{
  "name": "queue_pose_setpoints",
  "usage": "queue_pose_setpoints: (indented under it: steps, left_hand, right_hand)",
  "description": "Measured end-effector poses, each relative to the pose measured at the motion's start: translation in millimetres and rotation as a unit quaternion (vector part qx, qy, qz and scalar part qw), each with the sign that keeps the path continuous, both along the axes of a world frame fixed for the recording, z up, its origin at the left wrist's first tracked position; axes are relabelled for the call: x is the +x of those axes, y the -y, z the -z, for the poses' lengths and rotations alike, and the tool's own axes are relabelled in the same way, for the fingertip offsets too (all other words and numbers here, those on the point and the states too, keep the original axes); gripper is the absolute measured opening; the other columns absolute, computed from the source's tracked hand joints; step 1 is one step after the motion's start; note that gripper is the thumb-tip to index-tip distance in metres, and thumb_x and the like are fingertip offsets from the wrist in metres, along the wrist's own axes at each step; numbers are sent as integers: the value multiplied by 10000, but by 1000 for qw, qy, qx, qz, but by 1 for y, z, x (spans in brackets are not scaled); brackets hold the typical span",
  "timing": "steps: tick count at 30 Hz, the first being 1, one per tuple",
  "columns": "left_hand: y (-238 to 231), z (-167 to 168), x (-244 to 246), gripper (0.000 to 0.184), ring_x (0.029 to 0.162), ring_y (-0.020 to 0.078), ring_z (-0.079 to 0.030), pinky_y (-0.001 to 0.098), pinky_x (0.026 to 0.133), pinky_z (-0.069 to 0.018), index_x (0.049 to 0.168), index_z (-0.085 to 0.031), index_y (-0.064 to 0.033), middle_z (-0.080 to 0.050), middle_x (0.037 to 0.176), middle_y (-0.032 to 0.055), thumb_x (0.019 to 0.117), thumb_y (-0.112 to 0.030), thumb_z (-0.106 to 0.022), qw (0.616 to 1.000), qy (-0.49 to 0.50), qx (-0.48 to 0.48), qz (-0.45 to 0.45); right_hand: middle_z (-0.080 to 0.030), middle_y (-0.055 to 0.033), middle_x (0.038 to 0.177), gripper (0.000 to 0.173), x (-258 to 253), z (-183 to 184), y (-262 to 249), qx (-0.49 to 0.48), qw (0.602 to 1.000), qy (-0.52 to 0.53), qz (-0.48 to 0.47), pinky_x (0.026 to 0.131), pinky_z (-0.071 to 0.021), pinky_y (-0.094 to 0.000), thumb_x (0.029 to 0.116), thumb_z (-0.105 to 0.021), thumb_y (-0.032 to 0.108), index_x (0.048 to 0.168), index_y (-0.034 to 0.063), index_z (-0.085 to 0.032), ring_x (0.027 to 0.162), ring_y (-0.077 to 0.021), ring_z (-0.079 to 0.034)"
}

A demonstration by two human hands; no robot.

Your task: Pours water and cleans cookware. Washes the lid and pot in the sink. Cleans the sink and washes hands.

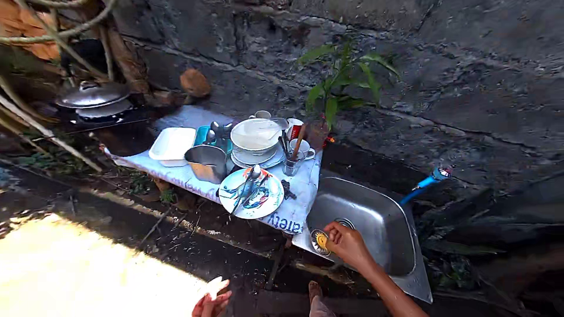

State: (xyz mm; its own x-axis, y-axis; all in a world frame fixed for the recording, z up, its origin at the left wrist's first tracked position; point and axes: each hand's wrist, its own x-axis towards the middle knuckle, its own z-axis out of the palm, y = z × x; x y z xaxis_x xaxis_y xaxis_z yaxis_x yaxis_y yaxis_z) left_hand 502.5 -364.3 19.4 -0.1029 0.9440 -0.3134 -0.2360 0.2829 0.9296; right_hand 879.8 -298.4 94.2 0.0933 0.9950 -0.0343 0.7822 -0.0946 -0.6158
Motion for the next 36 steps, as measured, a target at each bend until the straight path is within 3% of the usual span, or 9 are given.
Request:
queue_pose_setpoints:
  steps: [9,15,18,20,23,29,32,34,36]
  left_hand:
    - [-131,-48,286,282,996,200,-720,369,887,-606,1258,-604,21,-697,1207,123,1055,-105,-454,963,-7,32,267]
    - [-152,1,352,295,1017,217,-698,389,874,-589,1285,-602,19,-671,1226,154,1056,-145,-516,956,-108,-91,259]
    - [-165,13,393,326,1057,275,-679,453,920,-561,1307,-588,35,-650,1248,202,1062,-171,-529,931,-153,-116,309]
    - [-170,17,433,366,1081,296,-668,474,961,-542,1330,-583,38,-640,1264,217,1068,-210,-524,899,-167,-101,391]
    - [-173,17,502,377,1106,321,-660,479,998,-518,1304,-604,63,-648,1248,246,1075,-220,-507,838,-168,-45,517]
    - [-185,2,621,326,1110,283,-677,445,1032,-505,1262,-634,90,-688,1202,232,1034,-138,-579,861,-109,-8,497]
    - [-178,-18,650,251,749,68,-664,236,711,-576,1197,-592,80,-693,918,62,947,86,-609,918,117,-105,365]
    - [-179,-21,656,165,542,8,-513,168,507,-446,1086,-603,5,-616,739,-21,999,67,-477,909,219,-150,322]
    - [-184,-24,653,363,400,7,-384,159,394,-337,852,-556,-105,-483,552,-65,1122,-280,-387,900,229,-218,299]
  right_hand:
    - [-721,-231,1064,397,229,168,-73,-142,959,-126,209,924,-552,-560,885,-788,174,1190,-52,-673,977,-364,-709]
    - [-658,-145,880,246,302,54,-19,358,902,-16,240,712,-558,-291,998,-562,144,994,-93,-628,769,-136,-639]
    - [-606,130,967,397,342,-25,-15,413,887,-8,208,664,-493,-123,1047,-527,457,1303,157,-490,760,87,-563]
    - [-636,-87,861,730,356,-68,-25,316,927,97,178,562,-482,-279,979,-546,608,1284,-55,-564,636,-113,-549]
    - [-670,-249,808,883,354,-97,-50,134,955,219,152,512,-487,-560,888,-480,764,1082,-77,-667,610,-402,-641]
    - [-677,-217,1039,351,378,-105,-54,145,962,229,-42,763,-553,-581,919,-641,294,1167,68,-744,929,-458,-660]
    - [-608,-258,1315,631,385,-101,-32,192,974,117,20,881,-451,-570,925,-668,475,1400,63,-615,1115,-424,-594]
    - [-658,-42,1168,320,380,-66,-17,288,937,-103,172,853,-546,-247,995,-635,231,1232,16,-620,1002,-84,-638]
    - [-707,118,869,274,359,-29,-19,251,813,-408,331,654,-582,-188,1097,-307,115,1042,133,-575,720,-6,-680]
